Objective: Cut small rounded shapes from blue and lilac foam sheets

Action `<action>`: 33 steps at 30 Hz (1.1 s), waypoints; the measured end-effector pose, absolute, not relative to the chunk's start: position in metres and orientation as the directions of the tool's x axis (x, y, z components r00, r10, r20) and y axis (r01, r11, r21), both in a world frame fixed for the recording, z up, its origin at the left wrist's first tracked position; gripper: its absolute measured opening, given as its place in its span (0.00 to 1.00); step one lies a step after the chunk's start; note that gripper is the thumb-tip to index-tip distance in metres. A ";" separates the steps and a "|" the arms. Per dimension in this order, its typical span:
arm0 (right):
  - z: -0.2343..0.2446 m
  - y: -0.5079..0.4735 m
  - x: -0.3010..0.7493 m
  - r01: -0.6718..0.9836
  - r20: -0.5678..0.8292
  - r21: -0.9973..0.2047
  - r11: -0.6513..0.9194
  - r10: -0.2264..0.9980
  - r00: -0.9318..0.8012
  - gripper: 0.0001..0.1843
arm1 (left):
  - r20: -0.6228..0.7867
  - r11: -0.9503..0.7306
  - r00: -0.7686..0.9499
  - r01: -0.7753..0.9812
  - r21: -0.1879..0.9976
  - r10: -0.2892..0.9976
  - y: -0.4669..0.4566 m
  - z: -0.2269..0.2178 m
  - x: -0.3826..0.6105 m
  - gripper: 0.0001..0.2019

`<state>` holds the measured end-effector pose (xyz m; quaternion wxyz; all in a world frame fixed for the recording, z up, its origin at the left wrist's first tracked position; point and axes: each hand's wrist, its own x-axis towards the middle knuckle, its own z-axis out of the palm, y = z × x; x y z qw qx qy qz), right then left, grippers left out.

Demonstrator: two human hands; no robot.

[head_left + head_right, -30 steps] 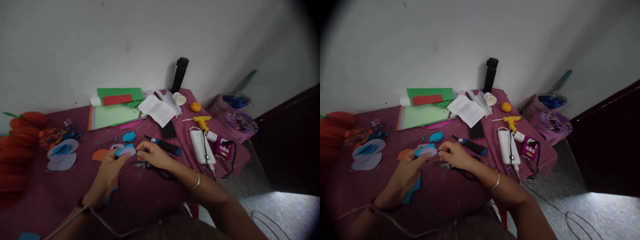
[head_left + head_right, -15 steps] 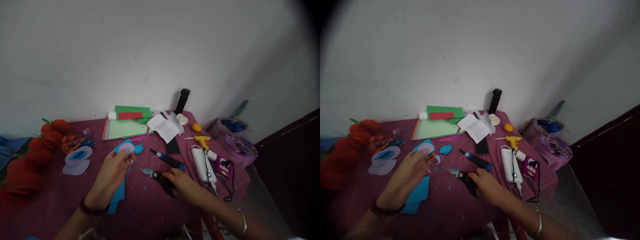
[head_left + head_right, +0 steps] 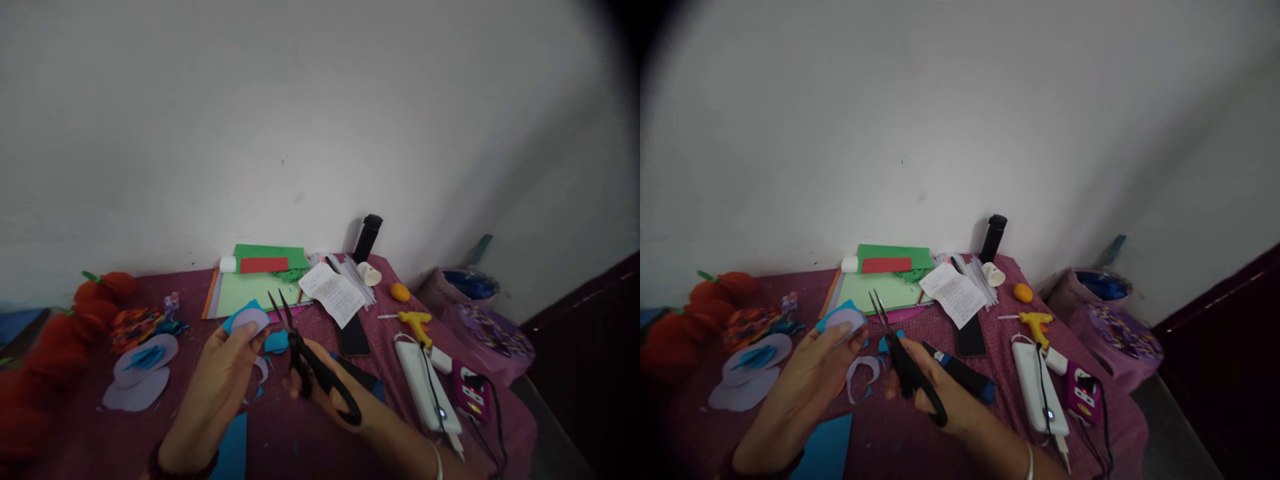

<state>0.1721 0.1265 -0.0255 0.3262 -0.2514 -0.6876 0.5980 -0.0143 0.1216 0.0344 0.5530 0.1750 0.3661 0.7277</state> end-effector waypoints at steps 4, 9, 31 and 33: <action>-0.032 0.127 0.144 -0.332 0.211 -0.943 -0.008 0.758 -0.617 0.45 | -0.140 -0.122 -0.339 -0.647 0.752 0.930 0.124 0.030 -0.013 0.09; -0.046 0.126 0.142 -0.369 0.179 -0.927 -0.074 0.775 -0.606 0.43 | -0.128 -0.151 -0.377 -0.627 0.764 0.917 0.128 0.024 -0.010 0.08; -0.067 0.126 0.146 -0.420 0.140 -0.895 -0.150 0.799 -0.584 0.40 | -0.116 -0.139 -0.403 -0.550 0.824 0.908 0.130 0.012 -0.003 0.07; -0.067 0.125 0.147 -0.420 0.143 -0.896 -0.146 0.800 -0.583 0.39 | -0.124 -0.128 -0.396 -0.551 0.824 0.910 0.130 0.010 -0.004 0.07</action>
